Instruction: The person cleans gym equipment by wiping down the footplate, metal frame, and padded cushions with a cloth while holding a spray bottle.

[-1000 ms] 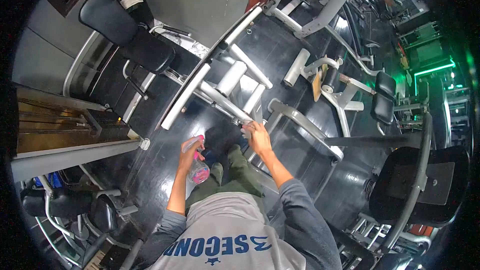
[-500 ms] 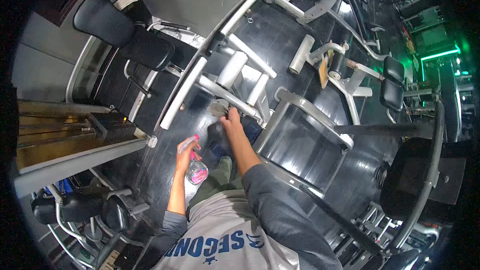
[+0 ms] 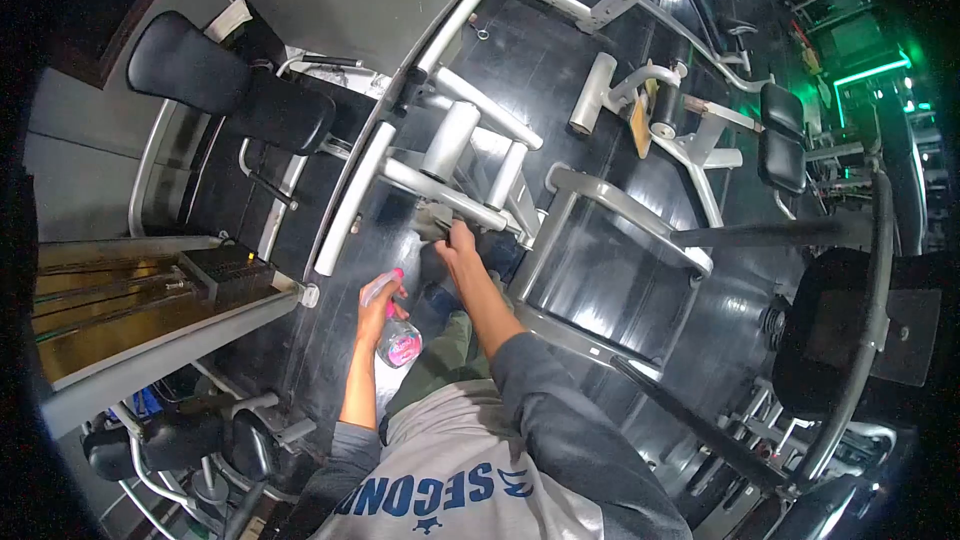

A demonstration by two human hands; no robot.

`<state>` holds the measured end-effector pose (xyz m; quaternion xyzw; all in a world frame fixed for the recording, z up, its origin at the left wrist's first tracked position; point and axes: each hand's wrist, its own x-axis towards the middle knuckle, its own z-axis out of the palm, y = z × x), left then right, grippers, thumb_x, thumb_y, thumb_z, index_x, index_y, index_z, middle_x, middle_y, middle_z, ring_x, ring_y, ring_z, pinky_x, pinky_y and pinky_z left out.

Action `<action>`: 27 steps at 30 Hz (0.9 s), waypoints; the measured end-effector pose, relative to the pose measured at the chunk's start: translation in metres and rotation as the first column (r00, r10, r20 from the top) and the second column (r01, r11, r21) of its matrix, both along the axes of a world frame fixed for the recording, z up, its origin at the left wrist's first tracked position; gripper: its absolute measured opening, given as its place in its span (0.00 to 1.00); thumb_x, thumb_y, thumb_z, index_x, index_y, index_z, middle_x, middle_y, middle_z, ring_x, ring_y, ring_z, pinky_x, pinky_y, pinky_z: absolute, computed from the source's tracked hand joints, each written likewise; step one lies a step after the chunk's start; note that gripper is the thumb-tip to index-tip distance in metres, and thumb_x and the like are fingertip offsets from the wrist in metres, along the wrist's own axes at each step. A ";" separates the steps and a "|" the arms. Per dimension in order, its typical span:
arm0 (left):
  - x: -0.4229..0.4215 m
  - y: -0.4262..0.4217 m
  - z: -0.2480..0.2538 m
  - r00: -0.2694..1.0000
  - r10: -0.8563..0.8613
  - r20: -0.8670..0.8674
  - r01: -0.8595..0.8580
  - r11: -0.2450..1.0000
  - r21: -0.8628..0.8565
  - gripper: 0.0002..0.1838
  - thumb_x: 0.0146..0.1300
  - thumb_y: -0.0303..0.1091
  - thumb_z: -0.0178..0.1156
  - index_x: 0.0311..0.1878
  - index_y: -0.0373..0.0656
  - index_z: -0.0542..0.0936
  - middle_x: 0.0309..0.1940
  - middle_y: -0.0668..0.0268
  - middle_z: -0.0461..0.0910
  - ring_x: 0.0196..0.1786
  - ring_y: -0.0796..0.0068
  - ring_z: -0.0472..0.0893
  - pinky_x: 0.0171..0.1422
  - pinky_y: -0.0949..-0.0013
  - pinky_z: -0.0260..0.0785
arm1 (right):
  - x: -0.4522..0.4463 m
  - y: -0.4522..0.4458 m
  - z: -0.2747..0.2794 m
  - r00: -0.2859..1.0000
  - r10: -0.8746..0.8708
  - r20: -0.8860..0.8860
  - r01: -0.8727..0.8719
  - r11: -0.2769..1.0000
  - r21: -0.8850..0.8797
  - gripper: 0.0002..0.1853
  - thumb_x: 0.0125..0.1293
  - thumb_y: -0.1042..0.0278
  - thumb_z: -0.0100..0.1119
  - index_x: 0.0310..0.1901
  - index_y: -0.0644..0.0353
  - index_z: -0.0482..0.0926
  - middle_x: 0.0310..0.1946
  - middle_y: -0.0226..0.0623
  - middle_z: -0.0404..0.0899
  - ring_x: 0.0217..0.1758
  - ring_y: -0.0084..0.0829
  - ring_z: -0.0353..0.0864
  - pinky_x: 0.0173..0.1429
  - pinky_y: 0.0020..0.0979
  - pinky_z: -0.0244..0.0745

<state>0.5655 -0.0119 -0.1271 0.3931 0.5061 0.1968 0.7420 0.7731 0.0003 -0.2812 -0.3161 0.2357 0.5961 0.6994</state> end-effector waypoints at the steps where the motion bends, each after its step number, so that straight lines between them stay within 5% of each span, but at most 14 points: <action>1: 0.003 0.001 0.003 1.000 -0.014 0.002 0.014 1.000 0.001 0.16 0.62 0.38 0.61 0.46 0.35 0.79 0.29 0.62 0.79 0.16 0.75 0.75 0.24 0.69 0.74 | 0.001 0.002 -0.001 1.000 -0.008 -0.005 0.008 1.000 0.003 0.10 0.71 0.71 0.47 0.46 0.60 0.79 0.42 0.39 0.84 0.42 0.35 0.85 0.45 0.36 0.85; 3: 0.007 0.002 0.006 0.999 -0.034 -0.003 0.034 0.999 0.007 0.15 0.62 0.38 0.61 0.45 0.35 0.79 0.29 0.62 0.79 0.16 0.75 0.75 0.24 0.69 0.74 | 0.002 0.002 -0.001 1.000 0.011 -0.010 -0.012 0.987 -0.160 0.10 0.72 0.69 0.48 0.45 0.58 0.80 0.41 0.35 0.84 0.39 0.33 0.85 0.41 0.32 0.83; 6: 0.014 0.004 0.012 0.998 -0.060 -0.004 0.060 0.998 0.015 0.15 0.63 0.38 0.60 0.44 0.35 0.79 0.29 0.62 0.79 0.16 0.75 0.75 0.25 0.69 0.74 | 0.018 -0.045 0.041 0.997 0.072 0.039 -0.070 0.997 -0.034 0.08 0.69 0.67 0.52 0.43 0.56 0.80 0.38 0.33 0.82 0.35 0.26 0.82 0.32 0.28 0.78; 8: 0.022 0.004 0.014 0.998 -0.070 0.001 0.070 0.997 0.022 0.14 0.63 0.38 0.60 0.43 0.35 0.79 0.28 0.63 0.78 0.16 0.76 0.75 0.25 0.70 0.74 | 0.030 -0.075 0.053 0.998 0.049 0.032 -0.052 0.993 0.108 0.11 0.71 0.69 0.49 0.48 0.59 0.79 0.44 0.33 0.83 0.44 0.31 0.82 0.44 0.33 0.82; 13: 0.068 0.004 0.027 0.979 -0.201 -0.034 0.204 0.970 0.128 0.13 0.63 0.40 0.61 0.35 0.38 0.81 0.24 0.67 0.77 0.18 0.79 0.76 0.23 0.75 0.71 | 0.060 -0.146 0.141 0.962 0.039 0.269 0.023 0.974 -0.224 0.14 0.75 0.58 0.50 0.53 0.58 0.77 0.47 0.36 0.82 0.49 0.32 0.82 0.55 0.39 0.78; 16: 0.114 0.007 0.042 0.962 -0.270 -0.039 0.272 0.938 0.215 0.14 0.63 0.42 0.61 0.32 0.39 0.81 0.23 0.67 0.77 0.22 0.79 0.77 0.23 0.73 0.73 | 0.090 -0.190 0.122 0.912 0.140 0.385 0.012 0.930 -0.367 0.15 0.74 0.58 0.51 0.54 0.57 0.76 0.48 0.36 0.82 0.48 0.32 0.83 0.52 0.38 0.79; 20: 0.168 0.020 0.038 0.944 -0.303 -0.127 0.329 0.885 0.331 0.17 0.63 0.44 0.61 0.31 0.37 0.80 0.21 0.66 0.76 0.22 0.77 0.77 0.22 0.71 0.74 | 0.095 -0.208 0.129 0.848 -0.034 0.529 0.178 0.958 -0.223 0.16 0.73 0.58 0.53 0.55 0.58 0.76 0.48 0.35 0.82 0.48 0.30 0.83 0.51 0.35 0.79; 23: 0.203 0.029 0.018 0.915 -0.288 -0.283 0.394 0.792 0.466 0.19 0.64 0.45 0.60 0.31 0.35 0.80 0.19 0.60 0.76 0.18 0.70 0.78 0.21 0.67 0.73 | 0.096 -0.206 0.144 0.815 0.030 0.579 0.189 0.930 -0.314 0.17 0.71 0.57 0.57 0.55 0.60 0.77 0.47 0.33 0.82 0.48 0.26 0.81 0.52 0.29 0.76; 27: 0.228 0.037 0.007 0.913 -0.261 -0.314 0.384 0.810 0.443 0.18 0.64 0.44 0.59 0.32 0.35 0.82 0.19 0.55 0.78 0.21 0.65 0.82 0.24 0.62 0.74 | 0.100 -0.201 0.134 0.790 0.084 0.607 0.163 0.927 -0.339 0.16 0.71 0.59 0.58 0.52 0.62 0.78 0.44 0.30 0.81 0.44 0.23 0.79 0.50 0.27 0.73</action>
